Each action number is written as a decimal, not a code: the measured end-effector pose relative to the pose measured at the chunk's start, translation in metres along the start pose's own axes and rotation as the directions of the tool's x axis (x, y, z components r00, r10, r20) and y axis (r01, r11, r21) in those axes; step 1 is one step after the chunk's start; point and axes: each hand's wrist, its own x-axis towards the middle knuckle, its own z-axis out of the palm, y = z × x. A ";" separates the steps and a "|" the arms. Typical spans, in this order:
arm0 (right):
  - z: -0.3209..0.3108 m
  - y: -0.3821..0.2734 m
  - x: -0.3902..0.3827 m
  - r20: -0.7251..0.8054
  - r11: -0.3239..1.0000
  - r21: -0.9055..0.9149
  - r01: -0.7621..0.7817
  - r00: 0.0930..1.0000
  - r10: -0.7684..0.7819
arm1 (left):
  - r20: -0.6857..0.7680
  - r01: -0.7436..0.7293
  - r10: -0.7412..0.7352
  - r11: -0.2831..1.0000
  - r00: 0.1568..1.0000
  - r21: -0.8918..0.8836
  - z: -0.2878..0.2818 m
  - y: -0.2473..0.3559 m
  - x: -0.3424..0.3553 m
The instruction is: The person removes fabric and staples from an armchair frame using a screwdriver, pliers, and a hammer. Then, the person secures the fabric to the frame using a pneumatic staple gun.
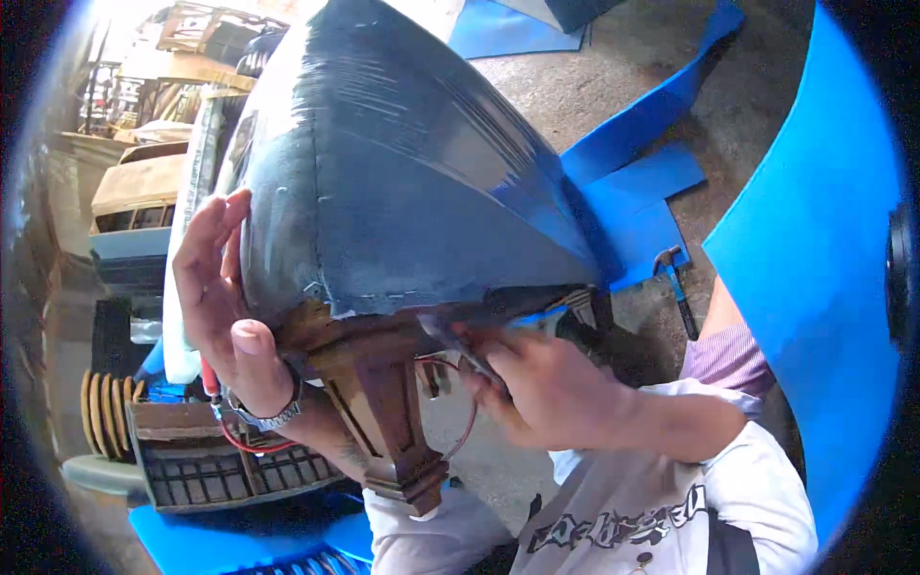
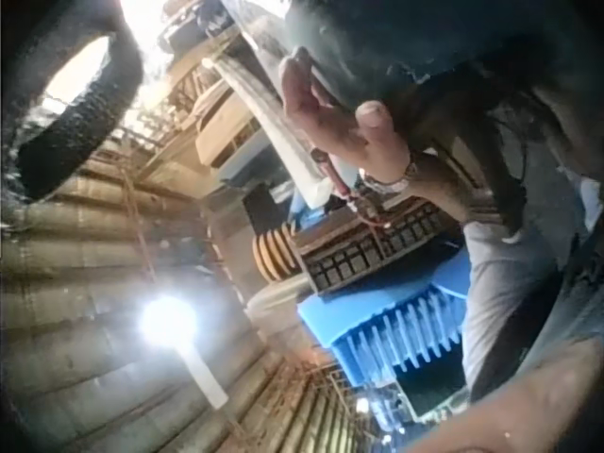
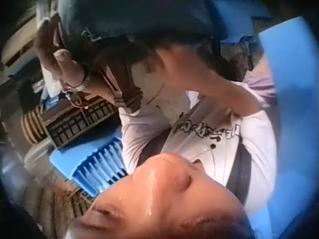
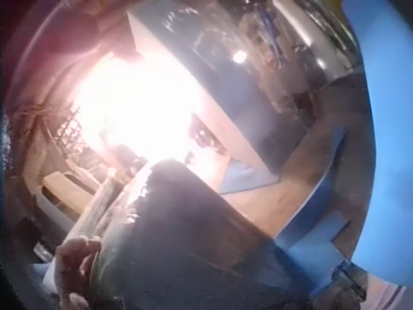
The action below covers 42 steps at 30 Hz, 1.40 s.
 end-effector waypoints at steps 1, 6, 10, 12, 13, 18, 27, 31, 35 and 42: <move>-0.005 -0.002 0.005 0.000 1.000 -0.001 0.001 1.000 -0.001 | -0.002 -0.005 0.005 1.000 1.000 0.000 0.001 0.001 0.002; -0.013 -0.010 0.022 0.108 0.994 0.004 -0.106 0.989 0.105 | -0.007 -0.020 0.020 1.000 1.000 -0.020 -0.001 -0.003 0.005; -0.027 -0.026 0.031 0.303 0.953 -0.035 -0.301 0.905 0.297 | -0.017 -0.009 0.009 1.000 1.000 -0.021 -0.002 -0.004 0.006; -0.026 -0.027 0.032 0.314 0.945 0.045 -0.323 0.903 0.293 | -0.026 -0.017 0.016 0.999 1.000 -0.029 -0.005 -0.007 0.004; -0.026 -0.029 0.033 0.312 0.945 0.042 -0.325 0.902 0.297 | -0.033 -0.025 0.024 0.999 0.999 -0.036 -0.007 -0.008 0.003; -0.037 -0.050 0.050 0.435 0.941 -0.215 -0.261 0.838 0.331 | -0.031 -0.043 0.042 0.998 0.999 -0.046 -0.008 -0.011 0.000; 0.074 0.019 0.026 0.108 0.826 0.501 -0.258 0.966 0.236 | -0.033 -0.034 0.033 0.998 0.999 -0.044 -0.013 0.001 0.003; 0.066 0.001 0.020 -0.051 0.833 0.552 -0.044 0.995 0.086 | -0.041 -0.001 -0.002 0.998 0.999 -0.065 -0.019 0.004 0.003; 0.044 0.003 -0.018 -0.079 0.987 0.138 0.085 0.994 -0.075 | -0.047 0.005 -0.009 0.997 0.999 -0.083 -0.016 0.005 -0.005; 0.004 -0.023 0.021 -0.077 0.775 -0.632 -0.001 0.995 -0.061 | -0.037 -0.049 0.046 0.996 0.998 -0.074 -0.021 0.001 -0.003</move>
